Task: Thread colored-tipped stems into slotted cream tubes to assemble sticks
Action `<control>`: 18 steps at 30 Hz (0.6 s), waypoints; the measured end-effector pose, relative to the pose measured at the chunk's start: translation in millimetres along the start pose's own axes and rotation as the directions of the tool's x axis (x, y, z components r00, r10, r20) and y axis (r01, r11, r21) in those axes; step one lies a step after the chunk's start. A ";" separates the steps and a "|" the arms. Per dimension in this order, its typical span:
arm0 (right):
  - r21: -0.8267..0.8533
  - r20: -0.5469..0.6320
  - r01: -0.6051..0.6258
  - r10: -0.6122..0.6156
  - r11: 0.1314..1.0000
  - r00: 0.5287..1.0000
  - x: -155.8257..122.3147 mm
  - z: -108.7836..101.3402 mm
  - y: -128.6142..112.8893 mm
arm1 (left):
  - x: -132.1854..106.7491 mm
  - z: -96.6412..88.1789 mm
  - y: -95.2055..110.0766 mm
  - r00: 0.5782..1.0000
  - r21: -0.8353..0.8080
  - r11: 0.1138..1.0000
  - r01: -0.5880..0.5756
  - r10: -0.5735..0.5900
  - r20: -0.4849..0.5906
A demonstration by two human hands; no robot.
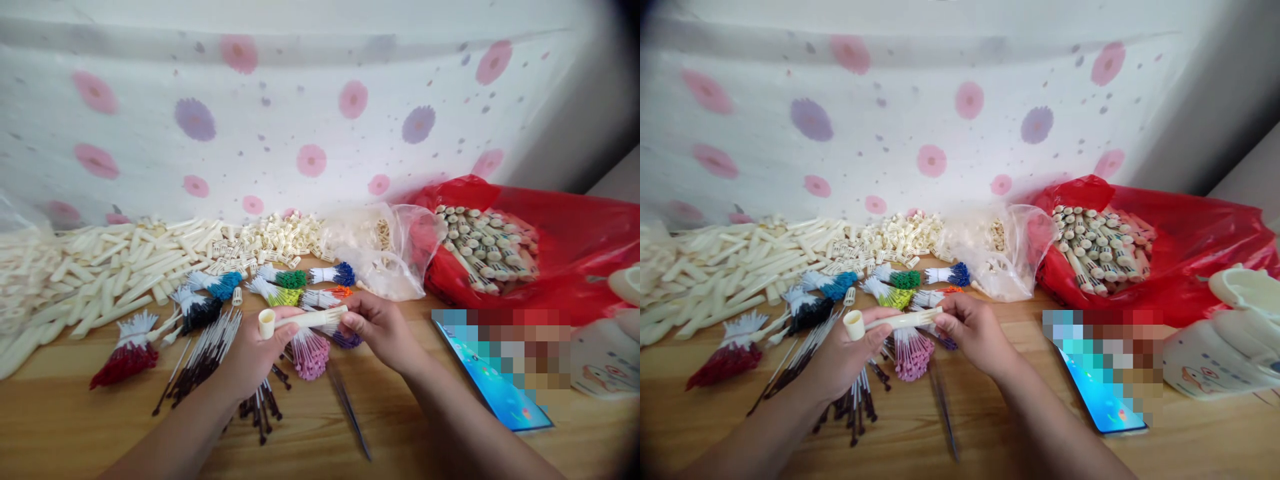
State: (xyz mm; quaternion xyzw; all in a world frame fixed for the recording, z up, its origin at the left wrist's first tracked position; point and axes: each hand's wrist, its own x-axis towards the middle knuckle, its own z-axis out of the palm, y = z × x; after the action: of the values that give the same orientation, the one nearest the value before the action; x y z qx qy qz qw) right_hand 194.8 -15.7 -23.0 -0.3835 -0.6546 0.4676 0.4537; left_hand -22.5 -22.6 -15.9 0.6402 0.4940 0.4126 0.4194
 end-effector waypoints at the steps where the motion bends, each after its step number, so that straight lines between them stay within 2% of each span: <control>1: 0.008 -0.003 -0.009 0.009 1.000 1.000 -0.3 1.1 0.2 | -0.8 0.6 2.1 1.000 0.014 1.000 0.002 -0.002 -0.014; 5: 0.042 0.004 -0.043 0.043 0.998 0.999 -1.0 4.0 0.4 | -2.7 2.7 10.4 0.997 0.045 0.998 0.032 -0.029 -0.068; 8: 0.015 -0.003 -0.028 0.028 0.999 1.000 -0.5 -1.0 -1.1 | -2.1 2.6 11.3 0.998 0.039 0.999 0.038 -0.036 -0.058; 11: -0.024 0.063 -0.036 0.038 0.999 0.997 0.8 -8.4 -2.9 | -2.6 3.1 9.9 0.998 0.058 0.997 0.052 -0.050 -0.028; 13: 0.061 -0.002 0.029 -0.029 0.998 1.000 1.6 -8.3 -3.3 | -4.6 6.1 9.1 0.997 0.044 0.997 0.064 -0.066 0.039; 16: 0.217 -0.222 0.193 -0.145 0.957 0.964 1.9 2.0 -3.1 | -9.5 15.6 9.0 0.978 0.014 0.995 0.102 -0.103 0.180; 18: 0.245 -0.262 0.238 -0.172 0.940 0.950 1.4 11.0 -3.3 | -12.4 22.8 9.4 0.962 -0.006 0.993 0.119 -0.114 0.249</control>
State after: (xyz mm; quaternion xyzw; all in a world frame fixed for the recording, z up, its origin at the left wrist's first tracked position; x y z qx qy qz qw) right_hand 183.7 -18.2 -21.2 -0.2995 -0.5615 0.4543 0.6235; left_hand -0.5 -39.1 -15.4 0.6522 0.4702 0.3089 0.5080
